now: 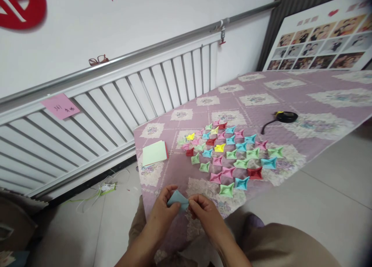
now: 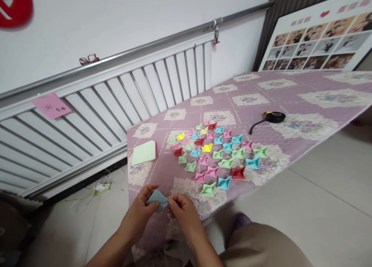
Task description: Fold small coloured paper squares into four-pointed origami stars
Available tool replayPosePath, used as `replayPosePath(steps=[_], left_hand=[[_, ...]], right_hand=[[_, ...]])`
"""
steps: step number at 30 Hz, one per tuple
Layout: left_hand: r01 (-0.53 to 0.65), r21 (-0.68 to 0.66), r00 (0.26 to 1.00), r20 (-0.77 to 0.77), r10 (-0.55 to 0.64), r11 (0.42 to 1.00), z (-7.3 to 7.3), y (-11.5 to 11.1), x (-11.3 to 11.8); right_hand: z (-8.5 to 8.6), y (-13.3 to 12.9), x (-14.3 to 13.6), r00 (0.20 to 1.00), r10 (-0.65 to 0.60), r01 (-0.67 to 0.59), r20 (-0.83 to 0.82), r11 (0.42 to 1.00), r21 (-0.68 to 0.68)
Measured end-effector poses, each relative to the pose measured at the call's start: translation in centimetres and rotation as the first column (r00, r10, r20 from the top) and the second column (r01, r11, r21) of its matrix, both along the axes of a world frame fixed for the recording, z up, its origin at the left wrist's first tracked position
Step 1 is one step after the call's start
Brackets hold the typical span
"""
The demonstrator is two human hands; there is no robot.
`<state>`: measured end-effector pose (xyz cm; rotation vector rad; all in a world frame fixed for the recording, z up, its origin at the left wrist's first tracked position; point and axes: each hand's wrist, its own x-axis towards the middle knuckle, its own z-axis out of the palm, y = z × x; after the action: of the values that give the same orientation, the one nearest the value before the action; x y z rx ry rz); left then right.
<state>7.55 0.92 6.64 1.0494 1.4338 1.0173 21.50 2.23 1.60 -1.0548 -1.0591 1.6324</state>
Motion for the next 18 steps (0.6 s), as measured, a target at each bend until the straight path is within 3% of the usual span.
replayPosePath(steps=[12, 18], left_hand=[[0.011, 0.013, 0.989, -0.149, -0.009, 1.0, -0.21, -0.07, -0.05], [0.005, 0.002, 0.999, -0.054, -0.005, 1.0, -0.51, 0.15, -0.23]], right_hand=[[-0.34, -0.11, 0.04, 0.997, 0.005, -0.007, 0.08, 1.0, 0.023], [-0.26, -0.2, -0.04, 1.0, 0.024, -0.025, -0.015, 0.999, -0.032]])
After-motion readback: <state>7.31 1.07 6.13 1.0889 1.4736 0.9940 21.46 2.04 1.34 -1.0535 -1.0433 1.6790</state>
